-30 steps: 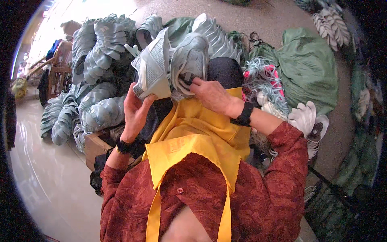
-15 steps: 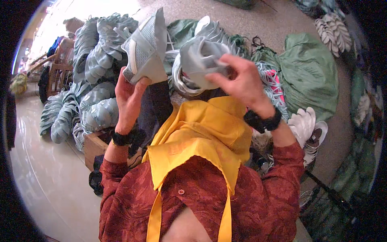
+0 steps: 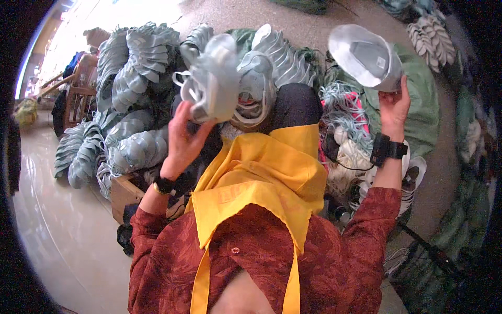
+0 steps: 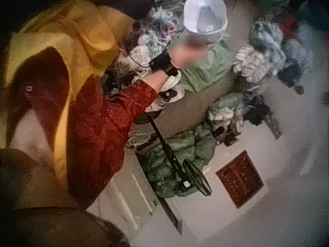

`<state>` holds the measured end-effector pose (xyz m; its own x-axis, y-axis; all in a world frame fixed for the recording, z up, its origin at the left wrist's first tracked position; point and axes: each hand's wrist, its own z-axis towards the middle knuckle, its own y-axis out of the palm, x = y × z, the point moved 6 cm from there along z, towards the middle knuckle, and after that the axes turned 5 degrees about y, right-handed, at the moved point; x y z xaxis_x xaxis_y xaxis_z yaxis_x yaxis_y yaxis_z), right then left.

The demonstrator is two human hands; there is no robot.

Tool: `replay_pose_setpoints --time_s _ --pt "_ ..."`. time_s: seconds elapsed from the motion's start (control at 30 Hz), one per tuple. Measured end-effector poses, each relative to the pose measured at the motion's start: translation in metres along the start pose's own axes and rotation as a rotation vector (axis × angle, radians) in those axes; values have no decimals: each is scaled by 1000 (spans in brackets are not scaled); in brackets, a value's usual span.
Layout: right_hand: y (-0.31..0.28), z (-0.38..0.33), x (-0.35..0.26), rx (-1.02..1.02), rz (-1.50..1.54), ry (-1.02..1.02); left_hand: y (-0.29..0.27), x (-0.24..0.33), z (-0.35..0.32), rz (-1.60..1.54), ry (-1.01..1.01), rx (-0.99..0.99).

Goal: The person sits on the floor and laces a white sneaker resting on their lap. They thread the laces through the eyelets, pull them tight, and tie a knot. The person repeats this process for a second shoe.

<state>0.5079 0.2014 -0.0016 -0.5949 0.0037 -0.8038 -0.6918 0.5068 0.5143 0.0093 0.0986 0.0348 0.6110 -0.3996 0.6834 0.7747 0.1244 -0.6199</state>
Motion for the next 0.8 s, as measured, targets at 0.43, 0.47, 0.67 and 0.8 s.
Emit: replay_pose_setpoints --time_s 0.43,0.47,0.67,0.8 --pt "15 -27 36 -215 -279 -48 83 5 -7 210 312 -405" --pt "19 -31 41 -223 -316 -68 87 4 -6 249 326 -407" --pt "74 -84 59 -392 -590 -164 96 0 -9 381 321 -427" --pt "92 -113 80 -614 -844 -373 110 2 -10 443 322 -430"
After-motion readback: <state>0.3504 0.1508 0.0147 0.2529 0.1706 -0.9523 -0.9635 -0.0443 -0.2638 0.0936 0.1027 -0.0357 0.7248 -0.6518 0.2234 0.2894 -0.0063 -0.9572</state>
